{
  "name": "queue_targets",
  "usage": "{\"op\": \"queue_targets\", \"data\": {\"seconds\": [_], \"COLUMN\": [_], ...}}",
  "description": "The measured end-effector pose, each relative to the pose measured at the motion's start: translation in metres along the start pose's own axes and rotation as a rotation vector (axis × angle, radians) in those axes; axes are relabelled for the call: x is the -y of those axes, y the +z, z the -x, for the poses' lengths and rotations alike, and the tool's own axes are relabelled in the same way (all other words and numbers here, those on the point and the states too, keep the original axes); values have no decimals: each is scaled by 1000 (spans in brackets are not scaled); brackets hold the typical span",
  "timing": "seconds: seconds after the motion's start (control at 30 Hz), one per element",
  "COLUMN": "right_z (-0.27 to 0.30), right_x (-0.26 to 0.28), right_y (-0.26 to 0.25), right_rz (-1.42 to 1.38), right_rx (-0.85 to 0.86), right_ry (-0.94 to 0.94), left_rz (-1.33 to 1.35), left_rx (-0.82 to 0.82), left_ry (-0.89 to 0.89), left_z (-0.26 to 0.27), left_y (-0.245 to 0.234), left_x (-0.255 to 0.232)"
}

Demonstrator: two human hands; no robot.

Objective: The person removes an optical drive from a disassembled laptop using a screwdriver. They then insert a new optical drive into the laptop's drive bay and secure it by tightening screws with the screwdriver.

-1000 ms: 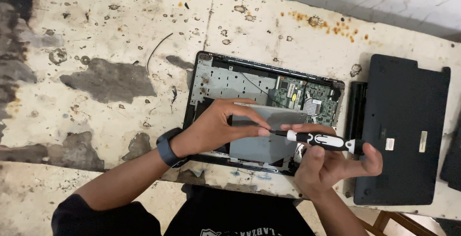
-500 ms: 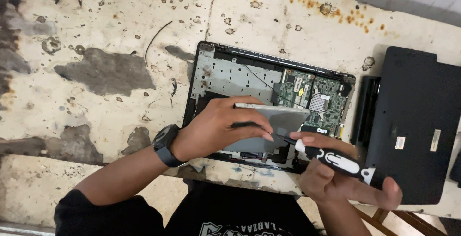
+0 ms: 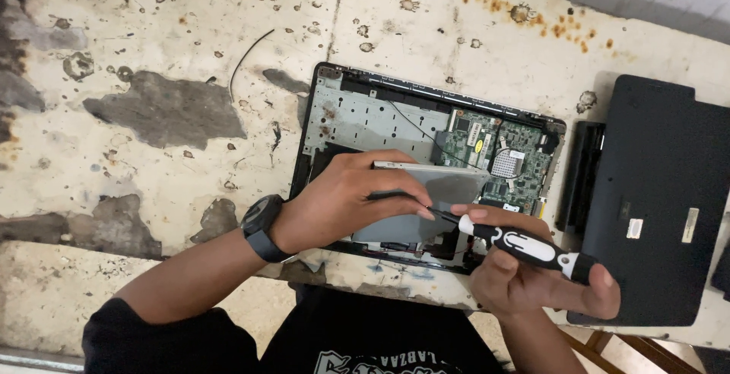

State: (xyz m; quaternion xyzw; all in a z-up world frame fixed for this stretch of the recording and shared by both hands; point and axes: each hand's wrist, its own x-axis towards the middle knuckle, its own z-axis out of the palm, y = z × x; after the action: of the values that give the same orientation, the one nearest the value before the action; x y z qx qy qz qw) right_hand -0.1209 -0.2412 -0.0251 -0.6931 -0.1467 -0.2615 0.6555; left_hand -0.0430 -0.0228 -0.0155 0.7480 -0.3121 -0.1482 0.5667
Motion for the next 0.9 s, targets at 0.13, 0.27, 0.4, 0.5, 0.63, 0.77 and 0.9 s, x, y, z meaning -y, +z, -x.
{"op": "queue_targets", "data": {"seconds": [0.13, 0.27, 0.4, 0.5, 0.63, 0.77, 0.9], "right_z": [-11, -5, -22, -25, -25, -24, -21], "right_x": [2, -5, 9, 13, 13, 14, 10], "right_y": [14, 8, 21, 22, 23, 25, 23], "right_rz": [101, 105, 196, 213, 223, 217, 205], "right_rx": [-48, -51, -28, -15, -18, -35, -44], "right_ry": [-148, -132, -158, -118, -109, -114, -150], "left_rz": [-25, -5, -37, -9, -24, -4, -44], "left_rx": [4, 8, 7, 22, 20, 27, -8], "left_ry": [12, 13, 15, -11, -10, -48, -24], "left_z": [1, 1, 0, 0, -1, -1, -2], "left_y": [1, -1, 0, -1, -1, -1, -1], "left_x": [3, 1, 3, 0, 0, -1, -2]}}
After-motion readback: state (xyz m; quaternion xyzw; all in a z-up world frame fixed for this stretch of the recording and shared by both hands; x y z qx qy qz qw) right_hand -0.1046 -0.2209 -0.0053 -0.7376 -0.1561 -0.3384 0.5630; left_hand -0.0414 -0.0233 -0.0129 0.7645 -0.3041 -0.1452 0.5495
